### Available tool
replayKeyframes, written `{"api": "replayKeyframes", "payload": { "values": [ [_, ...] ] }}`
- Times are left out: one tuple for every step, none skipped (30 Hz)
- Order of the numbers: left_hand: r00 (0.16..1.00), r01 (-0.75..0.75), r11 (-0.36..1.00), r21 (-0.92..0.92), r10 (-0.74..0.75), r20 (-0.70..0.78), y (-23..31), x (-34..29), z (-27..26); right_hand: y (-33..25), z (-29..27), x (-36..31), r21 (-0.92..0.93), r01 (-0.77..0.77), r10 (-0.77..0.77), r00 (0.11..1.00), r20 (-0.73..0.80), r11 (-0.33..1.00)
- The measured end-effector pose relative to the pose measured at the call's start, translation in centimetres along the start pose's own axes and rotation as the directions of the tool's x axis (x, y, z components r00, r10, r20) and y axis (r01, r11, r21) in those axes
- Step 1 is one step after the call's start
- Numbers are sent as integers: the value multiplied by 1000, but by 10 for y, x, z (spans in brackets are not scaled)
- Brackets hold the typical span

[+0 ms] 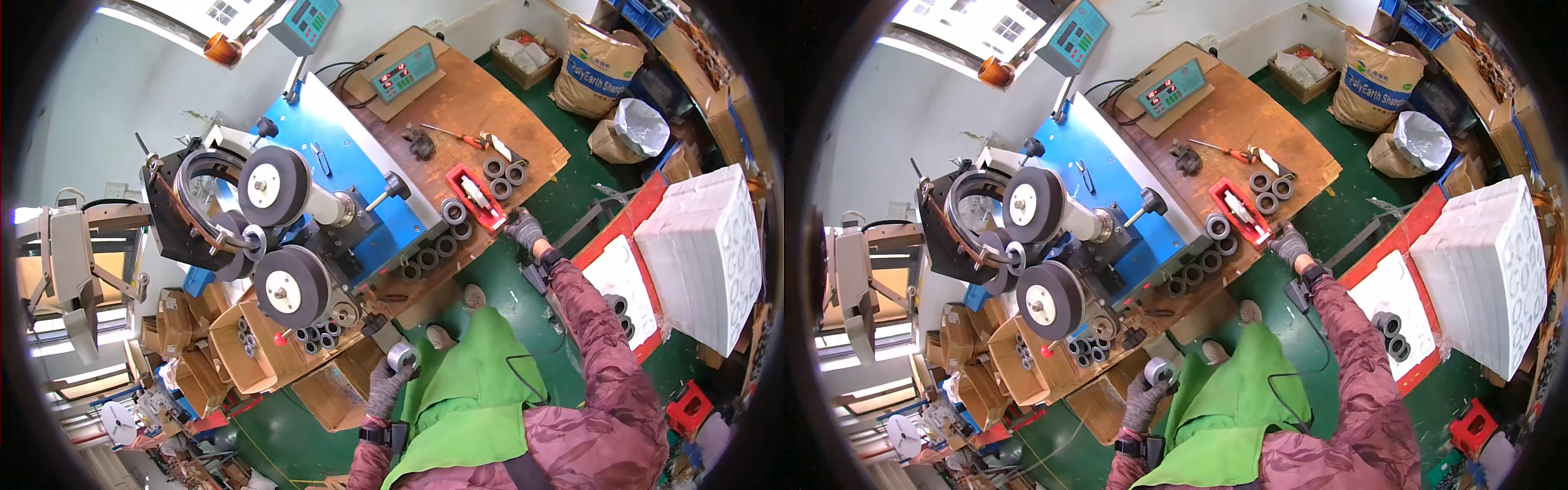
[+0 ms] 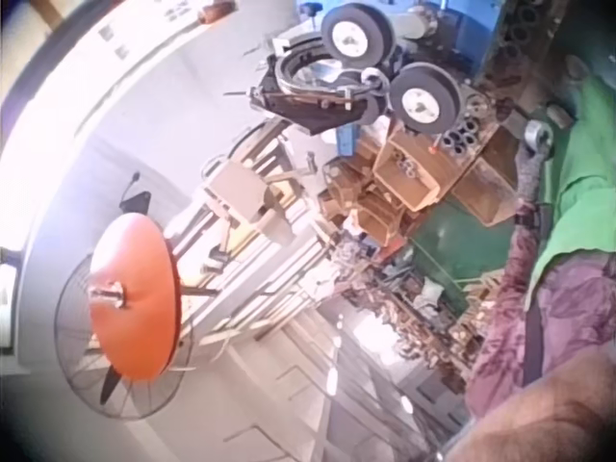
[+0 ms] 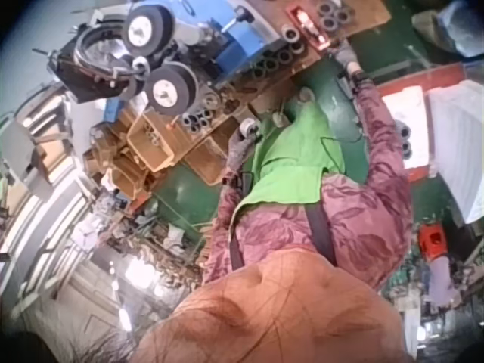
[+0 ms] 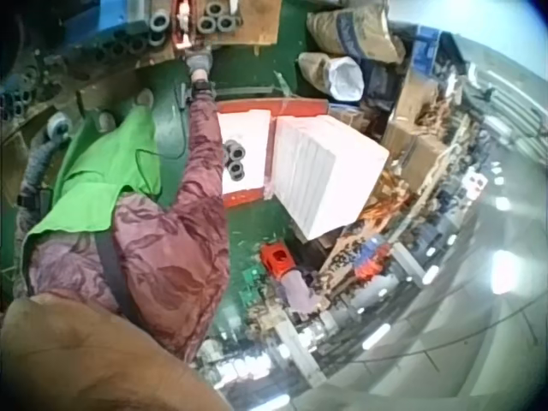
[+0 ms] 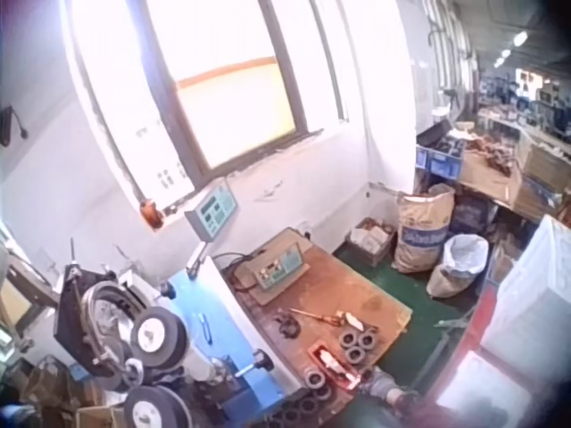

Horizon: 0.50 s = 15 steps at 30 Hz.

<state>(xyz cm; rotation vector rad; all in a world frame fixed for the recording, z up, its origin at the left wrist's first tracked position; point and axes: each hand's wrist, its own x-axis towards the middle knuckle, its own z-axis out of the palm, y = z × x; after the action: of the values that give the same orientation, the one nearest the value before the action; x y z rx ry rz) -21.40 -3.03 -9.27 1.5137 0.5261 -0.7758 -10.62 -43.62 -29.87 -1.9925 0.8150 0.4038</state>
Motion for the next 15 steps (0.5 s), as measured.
{"api": "replayKeyframes", "payload": {
  "values": [
    [1000, 2, 1000, 2, -2, 5, 1, 1, 2, 6, 3, 4, 1, -4, 4, 1000, -3, 1000],
    [999, -26, 999, -18, 26, 18, 2, 2, 3, 10, 7, 10, 15, -13, 14, 997, -75, 1000],
    [998, -53, 998, -39, 54, 31, 3, 3, 5, 15, 10, 15, 29, -21, 25, 989, -146, 999],
    [998, -51, 998, -38, 52, 29, 5, 4, 6, 16, 12, 18, 30, -23, 28, 989, -144, 999],
    [998, -48, 999, -22, 49, 30, 7, 5, 7, 17, 13, 21, 20, -32, 34, 992, -124, 999],
    [998, -46, 999, -7, 46, 32, 9, 5, 8, 20, 13, 23, 11, -40, 41, 994, -106, 999],
    [999, -44, 999, -6, 44, 27, 7, 6, 5, 18, 13, 21, 11, -41, 42, 994, -101, 999],
    [998, -55, 998, 36, 54, 26, 4, 8, 2, 18, 10, 19, 19, 11, -10, 998, -60, 1000],
    [998, -66, 995, 78, 64, 27, 2, 9, -2, 18, 8, 16, 29, 61, -60, 998, -21, 998],
    [998, -63, 995, 76, 61, 26, 2, 9, -2, 19, 9, 10, 125, 120, -118, 993, -27, 985],
    [999, -37, 996, 81, 34, 32, 1, 9, -2, 18, 9, 7, 123, 119, -117, 993, -24, 985],
    [999, -10, 996, 86, 7, 38, 1, 10, -2, 17, 9, 4, -11, 156, -156, 986, -60, 988],
    [999, -7, 996, 85, 4, 39, 3, 10, 1, 17, 8, 1, -144, 184, -199, 975, -94, 972],
    [999, -15, 997, 70, 13, 38, 6, 11, 5, 19, 11, 1, -334, 206, -287, 934, -214, 920],
    [999, -23, 998, 55, 22, 34, 7, 9, 8, 30, 12, -1, -335, 207, -287, 935, -210, 919]
  ]
}}
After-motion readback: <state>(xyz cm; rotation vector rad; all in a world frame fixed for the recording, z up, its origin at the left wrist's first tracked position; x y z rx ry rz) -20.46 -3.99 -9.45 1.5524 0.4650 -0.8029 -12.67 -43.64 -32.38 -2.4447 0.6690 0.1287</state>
